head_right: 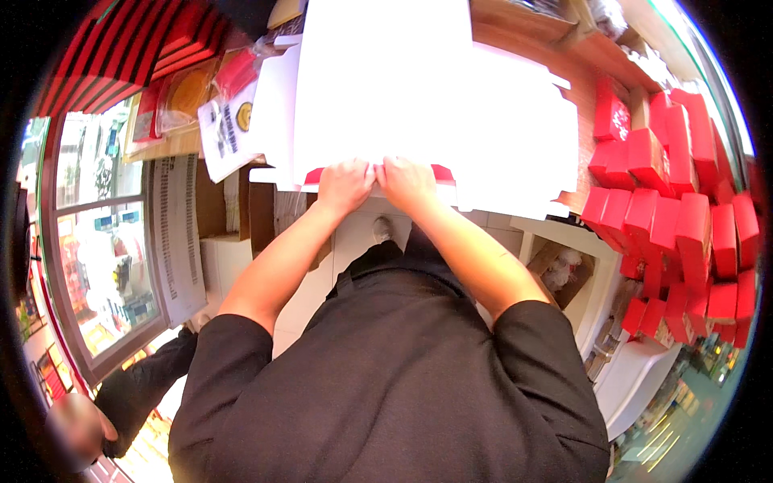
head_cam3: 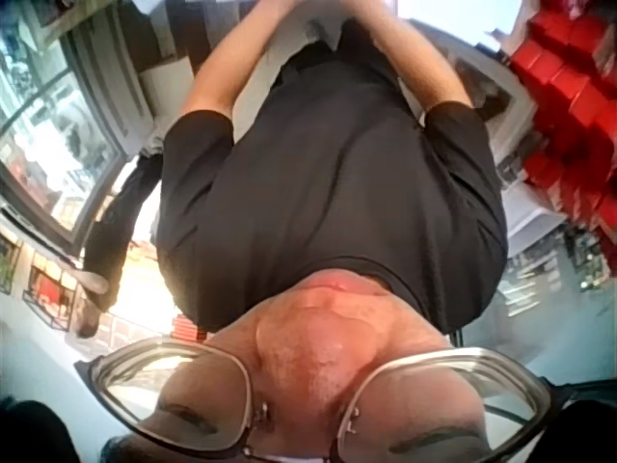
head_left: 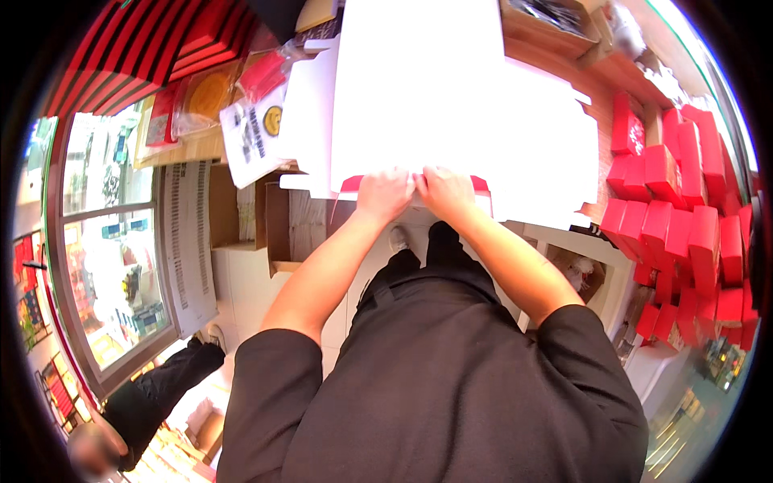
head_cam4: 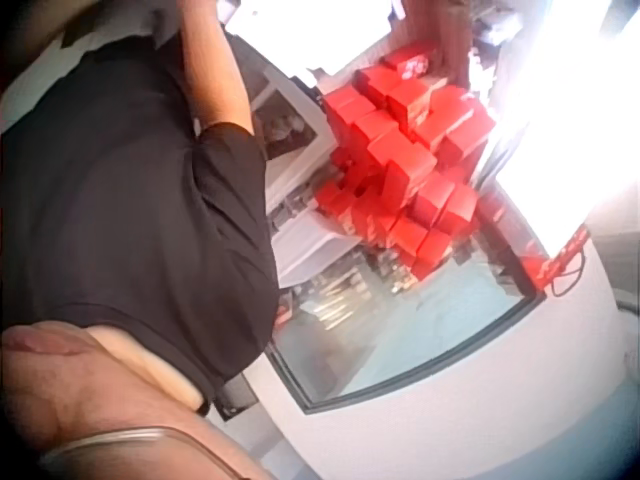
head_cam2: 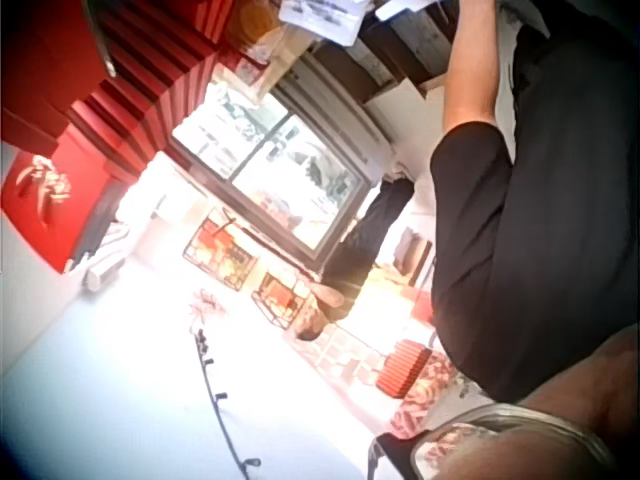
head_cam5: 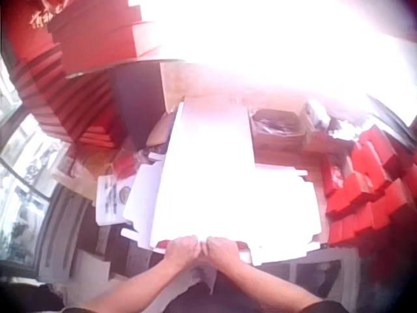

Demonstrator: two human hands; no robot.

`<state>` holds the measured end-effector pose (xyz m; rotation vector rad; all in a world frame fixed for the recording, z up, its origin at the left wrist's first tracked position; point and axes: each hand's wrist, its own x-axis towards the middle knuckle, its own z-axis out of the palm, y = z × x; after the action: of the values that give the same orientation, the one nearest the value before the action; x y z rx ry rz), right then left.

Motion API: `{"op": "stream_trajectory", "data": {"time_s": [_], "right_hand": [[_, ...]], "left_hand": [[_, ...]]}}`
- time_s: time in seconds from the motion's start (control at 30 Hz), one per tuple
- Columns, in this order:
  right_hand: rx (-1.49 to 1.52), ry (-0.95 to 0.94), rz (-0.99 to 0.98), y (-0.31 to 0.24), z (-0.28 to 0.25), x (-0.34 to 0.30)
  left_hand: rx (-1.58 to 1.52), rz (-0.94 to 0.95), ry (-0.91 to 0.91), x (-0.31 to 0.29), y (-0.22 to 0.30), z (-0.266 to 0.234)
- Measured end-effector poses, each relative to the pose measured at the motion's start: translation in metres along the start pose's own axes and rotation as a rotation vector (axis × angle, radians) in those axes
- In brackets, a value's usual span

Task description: The person assembles flat white cardboard boxes by folding the sides and securing them with red tape. They repeatedly pick up a flat box, fold the flaps, apply tape to the seams, and stack the finished boxes on a nearby shelf.

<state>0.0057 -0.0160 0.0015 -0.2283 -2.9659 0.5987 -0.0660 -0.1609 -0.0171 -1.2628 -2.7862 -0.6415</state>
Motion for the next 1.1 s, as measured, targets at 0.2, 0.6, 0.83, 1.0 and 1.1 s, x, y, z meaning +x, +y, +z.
{"op": "stream_trajectory", "data": {"time_s": [0.2,0.6,0.83,1.0,1.1], "right_hand": [[-0.096,0.159,-0.074,0.047,0.003,-0.011],[-0.057,0.271,-0.042,0.052,0.001,-0.021],[0.112,-0.028,0.044,0.053,-0.043,-0.006],[0.177,-0.152,0.126,0.059,-0.05,0.011],[0.19,0.639,0.03,0.101,-0.048,0.059]], "left_hand": [[0.091,0.025,0.139,-0.009,-0.025,-0.002],[0.028,-0.091,0.225,-0.011,-0.022,-0.002],[-0.009,-0.096,0.094,-0.008,-0.005,-0.021],[-0.099,0.0,0.067,-0.002,0.035,-0.013],[-0.069,0.079,0.169,0.001,0.049,-0.027]]}}
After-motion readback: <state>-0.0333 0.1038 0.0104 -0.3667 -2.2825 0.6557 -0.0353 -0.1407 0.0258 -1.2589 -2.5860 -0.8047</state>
